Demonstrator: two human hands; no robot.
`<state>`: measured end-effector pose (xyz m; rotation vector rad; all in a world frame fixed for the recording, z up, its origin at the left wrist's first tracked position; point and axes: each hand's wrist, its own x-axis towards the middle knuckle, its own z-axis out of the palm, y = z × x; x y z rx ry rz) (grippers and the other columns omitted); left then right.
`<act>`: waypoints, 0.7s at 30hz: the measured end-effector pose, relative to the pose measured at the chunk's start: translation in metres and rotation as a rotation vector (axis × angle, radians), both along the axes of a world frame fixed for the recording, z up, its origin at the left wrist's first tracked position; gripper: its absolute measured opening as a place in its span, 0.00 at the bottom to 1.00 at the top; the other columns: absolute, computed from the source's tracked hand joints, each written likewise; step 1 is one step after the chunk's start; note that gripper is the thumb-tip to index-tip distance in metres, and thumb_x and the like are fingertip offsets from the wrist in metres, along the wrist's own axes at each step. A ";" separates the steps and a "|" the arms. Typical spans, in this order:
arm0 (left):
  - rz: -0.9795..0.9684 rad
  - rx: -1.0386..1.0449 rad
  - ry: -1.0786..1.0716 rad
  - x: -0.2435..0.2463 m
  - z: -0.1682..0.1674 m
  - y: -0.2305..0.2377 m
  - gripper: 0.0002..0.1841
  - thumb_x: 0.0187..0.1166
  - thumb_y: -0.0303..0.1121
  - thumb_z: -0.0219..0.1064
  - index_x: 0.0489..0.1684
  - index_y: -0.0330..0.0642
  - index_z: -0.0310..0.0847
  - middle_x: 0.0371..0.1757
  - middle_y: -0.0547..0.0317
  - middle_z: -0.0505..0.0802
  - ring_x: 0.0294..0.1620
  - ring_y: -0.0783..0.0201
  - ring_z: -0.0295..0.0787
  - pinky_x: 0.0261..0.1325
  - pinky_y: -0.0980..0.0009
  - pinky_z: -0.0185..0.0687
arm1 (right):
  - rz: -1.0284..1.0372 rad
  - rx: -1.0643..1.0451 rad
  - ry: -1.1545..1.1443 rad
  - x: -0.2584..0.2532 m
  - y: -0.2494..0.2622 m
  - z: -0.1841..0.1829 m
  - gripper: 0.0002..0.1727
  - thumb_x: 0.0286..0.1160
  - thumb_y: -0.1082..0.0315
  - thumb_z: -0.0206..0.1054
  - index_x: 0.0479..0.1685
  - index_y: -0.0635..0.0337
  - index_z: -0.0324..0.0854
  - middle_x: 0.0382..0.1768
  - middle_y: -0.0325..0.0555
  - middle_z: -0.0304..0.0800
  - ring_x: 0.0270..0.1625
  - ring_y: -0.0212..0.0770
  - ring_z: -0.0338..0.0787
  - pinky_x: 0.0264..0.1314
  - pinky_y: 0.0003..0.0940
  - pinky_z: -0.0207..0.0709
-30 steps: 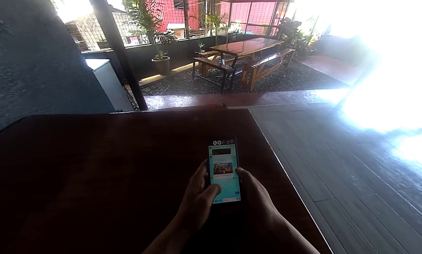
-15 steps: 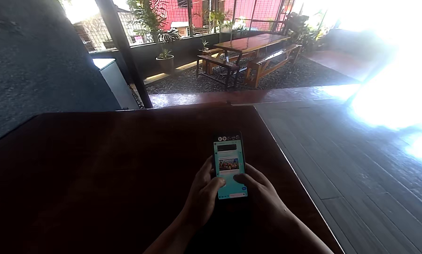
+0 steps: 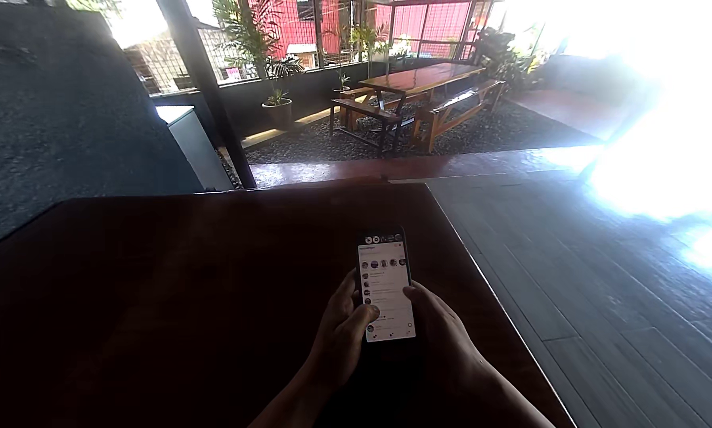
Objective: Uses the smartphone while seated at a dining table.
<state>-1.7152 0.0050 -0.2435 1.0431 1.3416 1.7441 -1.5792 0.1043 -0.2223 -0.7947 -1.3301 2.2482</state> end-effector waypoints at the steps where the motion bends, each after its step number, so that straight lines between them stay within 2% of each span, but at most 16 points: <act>1: -0.004 0.002 -0.003 0.000 0.000 0.000 0.31 0.75 0.24 0.51 0.84 0.33 0.60 0.65 0.50 0.89 0.62 0.62 0.90 0.66 0.65 0.87 | -0.017 -0.025 -0.015 0.000 -0.001 0.001 0.26 0.93 0.55 0.39 0.70 0.61 0.75 0.51 0.61 0.93 0.48 0.56 0.96 0.35 0.52 0.92; 7: -0.005 -0.012 -0.012 -0.002 -0.003 0.000 0.30 0.76 0.26 0.51 0.83 0.36 0.63 0.65 0.49 0.89 0.64 0.60 0.89 0.68 0.63 0.86 | -0.035 -0.057 -0.020 -0.001 0.000 -0.002 0.28 0.94 0.54 0.36 0.71 0.62 0.74 0.52 0.63 0.92 0.48 0.58 0.96 0.36 0.52 0.92; 12: 0.006 -0.017 -0.020 -0.001 -0.003 0.000 0.29 0.77 0.25 0.50 0.82 0.35 0.64 0.63 0.49 0.90 0.61 0.60 0.91 0.66 0.64 0.88 | -0.014 -0.025 -0.003 -0.001 0.000 -0.001 0.27 0.93 0.55 0.36 0.70 0.63 0.74 0.51 0.62 0.92 0.48 0.57 0.96 0.36 0.51 0.92; 17: 0.014 -0.012 -0.029 0.000 -0.002 0.000 0.28 0.78 0.26 0.51 0.82 0.35 0.63 0.62 0.48 0.90 0.60 0.60 0.91 0.65 0.64 0.88 | 0.057 0.040 0.033 0.001 0.002 0.000 0.20 0.83 0.68 0.52 0.70 0.63 0.73 0.52 0.62 0.91 0.48 0.57 0.96 0.38 0.52 0.93; 21: 0.023 -0.016 -0.002 -0.001 -0.004 0.000 0.28 0.78 0.27 0.52 0.81 0.36 0.65 0.62 0.50 0.90 0.60 0.61 0.91 0.65 0.65 0.88 | 0.065 0.053 0.037 0.001 0.002 -0.001 0.20 0.81 0.70 0.56 0.69 0.64 0.73 0.53 0.62 0.91 0.48 0.57 0.96 0.39 0.53 0.94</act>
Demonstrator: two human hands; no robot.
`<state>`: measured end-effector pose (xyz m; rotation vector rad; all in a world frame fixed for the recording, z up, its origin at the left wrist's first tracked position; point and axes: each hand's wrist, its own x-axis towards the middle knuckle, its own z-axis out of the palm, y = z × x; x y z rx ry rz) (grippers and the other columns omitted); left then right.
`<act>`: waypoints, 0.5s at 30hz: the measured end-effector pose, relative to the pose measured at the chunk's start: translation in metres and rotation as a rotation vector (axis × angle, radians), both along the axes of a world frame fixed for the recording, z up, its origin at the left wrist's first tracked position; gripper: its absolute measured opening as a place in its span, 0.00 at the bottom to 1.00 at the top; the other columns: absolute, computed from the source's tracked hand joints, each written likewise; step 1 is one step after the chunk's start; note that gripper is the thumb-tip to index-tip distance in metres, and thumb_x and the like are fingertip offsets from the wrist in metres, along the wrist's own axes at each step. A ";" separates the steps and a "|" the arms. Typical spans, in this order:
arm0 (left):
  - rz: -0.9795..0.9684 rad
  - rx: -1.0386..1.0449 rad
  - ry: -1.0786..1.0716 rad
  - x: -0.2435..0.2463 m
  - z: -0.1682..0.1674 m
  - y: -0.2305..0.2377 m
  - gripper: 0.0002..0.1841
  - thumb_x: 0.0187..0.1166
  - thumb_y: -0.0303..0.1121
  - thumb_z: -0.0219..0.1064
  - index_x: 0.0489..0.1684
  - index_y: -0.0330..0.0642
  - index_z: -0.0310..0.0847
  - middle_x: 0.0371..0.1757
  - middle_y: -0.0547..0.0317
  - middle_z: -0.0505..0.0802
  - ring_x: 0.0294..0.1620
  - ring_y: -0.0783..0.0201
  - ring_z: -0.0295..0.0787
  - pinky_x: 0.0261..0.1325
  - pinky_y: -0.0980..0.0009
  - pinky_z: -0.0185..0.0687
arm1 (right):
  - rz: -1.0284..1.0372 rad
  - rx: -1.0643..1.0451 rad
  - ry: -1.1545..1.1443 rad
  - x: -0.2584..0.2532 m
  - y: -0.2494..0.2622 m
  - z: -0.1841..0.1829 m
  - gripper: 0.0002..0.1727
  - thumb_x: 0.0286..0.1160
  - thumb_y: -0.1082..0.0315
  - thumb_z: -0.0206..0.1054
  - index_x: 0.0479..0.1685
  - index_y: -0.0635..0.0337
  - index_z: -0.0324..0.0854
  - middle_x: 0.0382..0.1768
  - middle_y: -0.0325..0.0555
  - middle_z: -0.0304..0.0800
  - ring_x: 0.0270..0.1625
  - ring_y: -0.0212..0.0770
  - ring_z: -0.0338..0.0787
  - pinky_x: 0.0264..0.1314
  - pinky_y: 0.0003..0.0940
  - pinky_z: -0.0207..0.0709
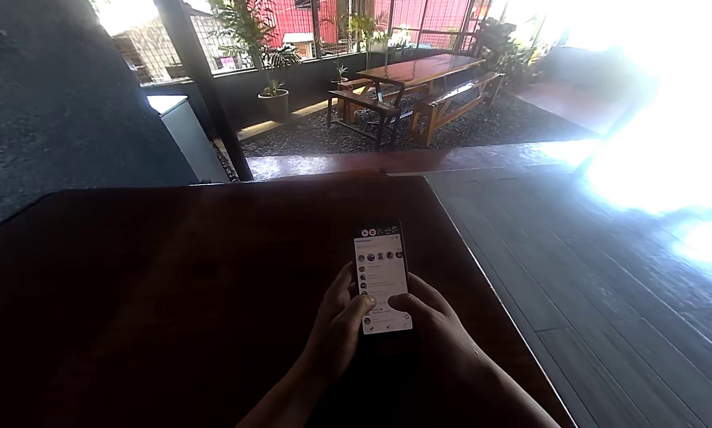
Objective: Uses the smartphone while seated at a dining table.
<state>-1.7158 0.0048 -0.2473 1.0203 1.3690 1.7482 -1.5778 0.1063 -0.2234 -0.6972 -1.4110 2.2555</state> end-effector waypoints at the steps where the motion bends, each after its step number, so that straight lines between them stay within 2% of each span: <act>1: 0.000 -0.001 0.001 0.000 0.000 0.000 0.27 0.77 0.27 0.52 0.80 0.37 0.66 0.61 0.50 0.91 0.60 0.61 0.91 0.65 0.65 0.88 | -0.002 0.002 0.000 0.000 0.000 0.000 0.19 0.81 0.69 0.56 0.69 0.63 0.74 0.53 0.62 0.91 0.48 0.57 0.96 0.38 0.53 0.94; 7: 0.090 -0.053 -0.067 0.000 0.001 0.001 0.20 0.88 0.34 0.51 0.73 0.36 0.73 0.57 0.49 0.92 0.59 0.59 0.91 0.65 0.63 0.88 | 0.071 0.091 0.022 0.001 -0.001 -0.002 0.18 0.84 0.66 0.57 0.68 0.63 0.74 0.53 0.59 0.92 0.49 0.54 0.96 0.40 0.49 0.95; 11: 0.167 -0.040 -0.121 0.002 0.003 0.004 0.16 0.90 0.34 0.51 0.61 0.36 0.82 0.49 0.47 0.94 0.51 0.57 0.94 0.59 0.63 0.91 | 0.097 0.113 0.022 0.001 -0.002 -0.001 0.18 0.84 0.65 0.58 0.68 0.63 0.74 0.53 0.57 0.92 0.50 0.53 0.96 0.40 0.49 0.95; 15: 0.157 -0.039 -0.128 0.003 0.003 0.003 0.17 0.90 0.34 0.49 0.65 0.36 0.80 0.51 0.48 0.93 0.54 0.59 0.93 0.61 0.64 0.89 | 0.089 0.068 0.006 0.001 -0.002 0.000 0.19 0.85 0.63 0.55 0.69 0.62 0.74 0.54 0.58 0.91 0.51 0.54 0.96 0.41 0.50 0.94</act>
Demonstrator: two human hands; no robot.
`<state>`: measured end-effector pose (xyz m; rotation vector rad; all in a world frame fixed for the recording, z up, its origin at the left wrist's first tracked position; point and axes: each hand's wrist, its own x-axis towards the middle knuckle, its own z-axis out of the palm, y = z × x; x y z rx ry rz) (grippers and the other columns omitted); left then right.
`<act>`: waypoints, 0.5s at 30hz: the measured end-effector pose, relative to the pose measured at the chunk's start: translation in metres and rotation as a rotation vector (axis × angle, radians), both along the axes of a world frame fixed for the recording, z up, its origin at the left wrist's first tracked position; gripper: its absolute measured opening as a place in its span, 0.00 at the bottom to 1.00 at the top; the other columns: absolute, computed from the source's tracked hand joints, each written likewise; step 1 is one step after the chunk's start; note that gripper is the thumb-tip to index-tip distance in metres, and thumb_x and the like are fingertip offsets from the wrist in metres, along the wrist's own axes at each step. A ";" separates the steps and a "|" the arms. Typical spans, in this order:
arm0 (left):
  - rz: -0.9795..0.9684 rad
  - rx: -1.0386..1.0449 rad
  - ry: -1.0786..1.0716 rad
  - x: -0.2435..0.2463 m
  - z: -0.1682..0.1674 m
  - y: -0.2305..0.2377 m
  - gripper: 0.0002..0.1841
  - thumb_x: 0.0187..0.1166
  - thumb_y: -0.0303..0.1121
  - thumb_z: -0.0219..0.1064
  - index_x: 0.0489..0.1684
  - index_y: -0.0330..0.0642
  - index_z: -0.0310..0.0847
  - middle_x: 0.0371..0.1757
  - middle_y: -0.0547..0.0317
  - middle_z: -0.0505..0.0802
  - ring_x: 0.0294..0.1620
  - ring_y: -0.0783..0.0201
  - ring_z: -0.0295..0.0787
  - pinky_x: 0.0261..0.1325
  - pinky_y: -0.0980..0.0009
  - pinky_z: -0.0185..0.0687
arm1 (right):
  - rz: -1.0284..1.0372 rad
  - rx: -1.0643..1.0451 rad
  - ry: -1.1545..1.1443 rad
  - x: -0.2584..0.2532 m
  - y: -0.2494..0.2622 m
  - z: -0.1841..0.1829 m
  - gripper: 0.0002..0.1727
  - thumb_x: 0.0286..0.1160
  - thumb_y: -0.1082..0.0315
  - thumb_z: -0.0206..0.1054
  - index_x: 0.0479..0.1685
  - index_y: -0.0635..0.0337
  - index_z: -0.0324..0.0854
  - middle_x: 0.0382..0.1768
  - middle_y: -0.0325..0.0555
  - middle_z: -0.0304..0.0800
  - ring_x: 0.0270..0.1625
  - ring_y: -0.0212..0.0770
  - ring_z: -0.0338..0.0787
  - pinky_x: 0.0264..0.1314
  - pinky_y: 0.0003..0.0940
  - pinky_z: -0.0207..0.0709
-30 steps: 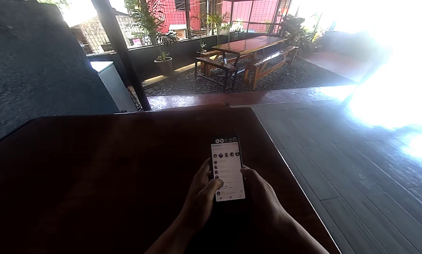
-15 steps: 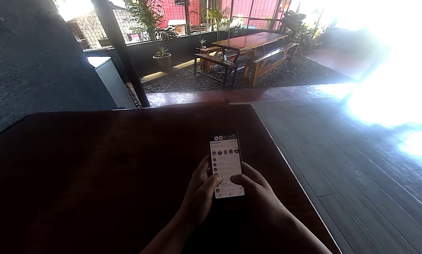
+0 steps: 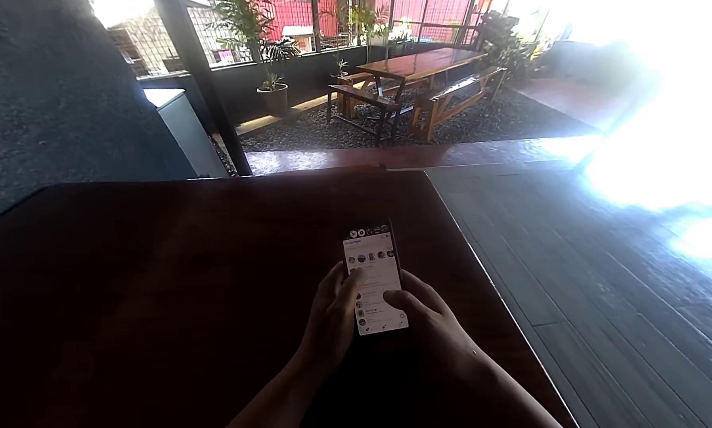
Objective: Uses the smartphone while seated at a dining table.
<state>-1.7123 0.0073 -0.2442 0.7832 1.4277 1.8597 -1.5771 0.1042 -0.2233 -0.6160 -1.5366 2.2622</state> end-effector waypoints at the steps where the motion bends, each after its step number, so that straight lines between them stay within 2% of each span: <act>1: -0.001 -0.001 0.003 0.000 0.000 0.000 0.18 0.90 0.35 0.50 0.66 0.36 0.79 0.52 0.49 0.93 0.54 0.59 0.93 0.61 0.64 0.89 | -0.003 -0.015 -0.009 0.000 0.000 0.001 0.20 0.87 0.61 0.53 0.69 0.61 0.74 0.54 0.59 0.91 0.51 0.54 0.96 0.42 0.51 0.94; 7: -0.026 -0.035 0.053 -0.002 -0.002 -0.001 0.19 0.89 0.40 0.50 0.65 0.42 0.82 0.55 0.52 0.93 0.58 0.59 0.91 0.65 0.63 0.86 | -0.040 -0.141 -0.048 0.000 0.001 0.000 0.25 0.93 0.54 0.40 0.71 0.61 0.73 0.55 0.63 0.90 0.51 0.57 0.95 0.42 0.51 0.93; 15: -0.048 -0.062 0.073 -0.004 -0.004 -0.002 0.20 0.89 0.42 0.49 0.67 0.45 0.81 0.56 0.52 0.93 0.60 0.58 0.90 0.66 0.61 0.86 | -0.062 -0.168 -0.059 -0.002 0.000 0.000 0.28 0.95 0.53 0.35 0.72 0.61 0.73 0.55 0.63 0.90 0.51 0.58 0.95 0.41 0.52 0.93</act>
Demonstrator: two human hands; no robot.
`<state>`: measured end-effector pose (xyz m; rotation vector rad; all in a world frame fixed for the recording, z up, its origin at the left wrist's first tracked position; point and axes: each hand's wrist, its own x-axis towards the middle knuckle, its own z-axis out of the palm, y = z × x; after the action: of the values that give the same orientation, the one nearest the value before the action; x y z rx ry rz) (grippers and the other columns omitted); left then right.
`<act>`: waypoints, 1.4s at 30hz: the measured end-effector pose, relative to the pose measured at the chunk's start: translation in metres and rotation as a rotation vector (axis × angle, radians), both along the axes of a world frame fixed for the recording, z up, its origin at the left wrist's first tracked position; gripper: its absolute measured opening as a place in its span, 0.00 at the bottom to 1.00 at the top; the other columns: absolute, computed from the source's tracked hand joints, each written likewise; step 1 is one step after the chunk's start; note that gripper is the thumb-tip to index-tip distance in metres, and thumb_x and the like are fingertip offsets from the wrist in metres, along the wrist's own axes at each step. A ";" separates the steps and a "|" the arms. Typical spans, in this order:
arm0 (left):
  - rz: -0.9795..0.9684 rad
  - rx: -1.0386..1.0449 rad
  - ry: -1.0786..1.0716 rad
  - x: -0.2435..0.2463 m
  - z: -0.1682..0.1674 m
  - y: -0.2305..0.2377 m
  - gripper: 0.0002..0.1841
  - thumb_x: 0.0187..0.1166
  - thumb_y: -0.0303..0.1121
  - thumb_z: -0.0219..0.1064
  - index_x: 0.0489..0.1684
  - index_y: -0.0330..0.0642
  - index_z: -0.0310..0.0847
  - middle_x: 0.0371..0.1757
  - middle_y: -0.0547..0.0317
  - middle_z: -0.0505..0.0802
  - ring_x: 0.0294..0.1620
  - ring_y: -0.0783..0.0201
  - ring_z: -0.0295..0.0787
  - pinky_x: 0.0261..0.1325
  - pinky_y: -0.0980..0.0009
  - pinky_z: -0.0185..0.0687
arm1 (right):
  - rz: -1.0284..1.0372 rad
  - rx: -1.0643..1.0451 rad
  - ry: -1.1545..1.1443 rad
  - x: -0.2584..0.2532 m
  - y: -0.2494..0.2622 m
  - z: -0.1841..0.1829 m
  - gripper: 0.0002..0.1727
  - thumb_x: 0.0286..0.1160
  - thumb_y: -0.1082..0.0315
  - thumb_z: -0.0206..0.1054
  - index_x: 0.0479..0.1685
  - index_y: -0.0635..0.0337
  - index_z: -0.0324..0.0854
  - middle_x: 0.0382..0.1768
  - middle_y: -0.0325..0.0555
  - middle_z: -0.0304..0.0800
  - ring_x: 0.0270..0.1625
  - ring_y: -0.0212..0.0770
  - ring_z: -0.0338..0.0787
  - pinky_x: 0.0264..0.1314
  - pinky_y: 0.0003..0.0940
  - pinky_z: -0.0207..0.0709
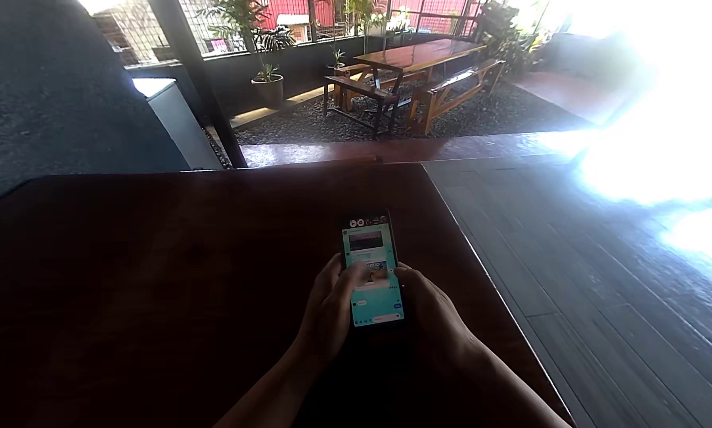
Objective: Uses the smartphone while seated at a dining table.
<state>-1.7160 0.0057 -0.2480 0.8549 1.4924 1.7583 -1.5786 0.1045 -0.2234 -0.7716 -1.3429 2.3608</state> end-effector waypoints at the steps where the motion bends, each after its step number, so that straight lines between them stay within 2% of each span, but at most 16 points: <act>1: 0.000 -0.004 -0.001 0.000 0.000 0.000 0.20 0.89 0.42 0.49 0.67 0.45 0.81 0.56 0.53 0.92 0.60 0.58 0.90 0.66 0.61 0.86 | -0.006 -0.003 -0.007 0.000 0.000 0.000 0.29 0.95 0.52 0.34 0.72 0.61 0.73 0.55 0.63 0.90 0.51 0.58 0.95 0.41 0.52 0.93; 8: 0.001 0.003 -0.004 0.000 -0.001 0.000 0.20 0.89 0.42 0.49 0.66 0.45 0.82 0.57 0.52 0.92 0.60 0.58 0.90 0.66 0.61 0.86 | -0.018 -0.004 -0.027 -0.001 0.000 0.001 0.26 0.94 0.57 0.36 0.74 0.59 0.73 0.55 0.64 0.90 0.51 0.58 0.95 0.41 0.52 0.92; 10: 0.000 0.011 -0.010 0.000 -0.001 0.000 0.20 0.89 0.41 0.49 0.66 0.44 0.82 0.56 0.51 0.92 0.60 0.58 0.90 0.66 0.61 0.86 | -0.007 0.020 -0.017 0.000 0.000 0.001 0.22 0.92 0.63 0.42 0.72 0.60 0.74 0.54 0.63 0.91 0.49 0.58 0.95 0.40 0.52 0.93; 12: 0.003 0.012 -0.013 0.000 -0.001 0.000 0.20 0.89 0.42 0.49 0.65 0.44 0.82 0.56 0.52 0.92 0.60 0.58 0.90 0.66 0.62 0.86 | 0.024 0.062 -0.003 0.001 0.001 0.001 0.19 0.84 0.70 0.51 0.71 0.61 0.74 0.54 0.62 0.90 0.49 0.57 0.95 0.40 0.52 0.94; 15: 0.008 0.032 -0.011 0.000 -0.002 0.001 0.20 0.90 0.40 0.46 0.66 0.43 0.82 0.55 0.51 0.92 0.58 0.59 0.91 0.65 0.63 0.87 | 0.051 0.087 0.015 0.001 0.001 0.001 0.22 0.76 0.74 0.59 0.70 0.62 0.73 0.55 0.61 0.89 0.50 0.56 0.95 0.42 0.52 0.94; 20: 0.026 0.055 -0.052 0.001 -0.002 0.001 0.22 0.91 0.40 0.44 0.68 0.42 0.81 0.55 0.49 0.93 0.58 0.58 0.91 0.64 0.62 0.88 | 0.102 0.122 0.028 0.002 0.002 0.002 0.28 0.69 0.79 0.63 0.73 0.61 0.70 0.57 0.60 0.90 0.52 0.55 0.95 0.44 0.51 0.95; 25: 0.071 0.048 -0.124 0.001 -0.001 0.001 0.24 0.91 0.41 0.42 0.70 0.41 0.80 0.56 0.48 0.92 0.59 0.57 0.91 0.65 0.60 0.88 | 0.246 0.180 0.128 0.005 0.004 -0.004 0.40 0.60 0.87 0.64 0.79 0.55 0.59 0.64 0.55 0.86 0.62 0.52 0.92 0.58 0.49 0.92; 27: 0.088 0.034 -0.147 0.000 0.000 0.001 0.24 0.91 0.41 0.41 0.70 0.40 0.80 0.57 0.47 0.92 0.58 0.57 0.91 0.64 0.59 0.88 | 0.278 0.197 0.160 0.005 0.004 -0.005 0.44 0.59 0.89 0.65 0.82 0.55 0.56 0.67 0.55 0.85 0.64 0.52 0.91 0.60 0.49 0.91; 30: 0.085 0.043 -0.158 0.000 0.000 0.001 0.25 0.91 0.41 0.41 0.71 0.39 0.79 0.57 0.46 0.92 0.59 0.57 0.91 0.65 0.58 0.87 | 0.237 0.212 0.127 0.004 0.002 -0.003 0.39 0.61 0.88 0.61 0.79 0.57 0.60 0.64 0.54 0.87 0.61 0.51 0.93 0.57 0.48 0.93; 33: 0.036 0.066 -0.142 0.000 0.000 0.001 0.24 0.91 0.39 0.41 0.67 0.38 0.80 0.56 0.45 0.93 0.58 0.56 0.91 0.65 0.59 0.87 | 0.144 0.160 0.074 0.003 0.001 0.000 0.26 0.77 0.78 0.61 0.75 0.59 0.67 0.59 0.57 0.89 0.55 0.53 0.95 0.50 0.50 0.94; 35: 0.025 0.064 -0.121 0.000 0.001 0.001 0.22 0.88 0.35 0.42 0.67 0.39 0.80 0.54 0.47 0.93 0.56 0.58 0.92 0.63 0.62 0.88 | 0.113 0.117 0.057 0.002 0.001 0.002 0.22 0.84 0.71 0.60 0.75 0.59 0.68 0.58 0.59 0.89 0.55 0.55 0.95 0.48 0.51 0.94; 42: -0.033 0.046 -0.078 0.000 0.003 0.000 0.23 0.73 0.26 0.54 0.69 0.38 0.77 0.55 0.47 0.92 0.55 0.58 0.92 0.60 0.64 0.89 | 0.095 0.088 0.044 0.002 0.003 0.002 0.22 0.83 0.66 0.59 0.75 0.59 0.70 0.57 0.60 0.88 0.54 0.56 0.94 0.46 0.53 0.94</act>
<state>-1.7160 0.0053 -0.2446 0.8194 1.3850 1.7872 -1.5766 0.1078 -0.2213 -0.6399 -1.4848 2.3571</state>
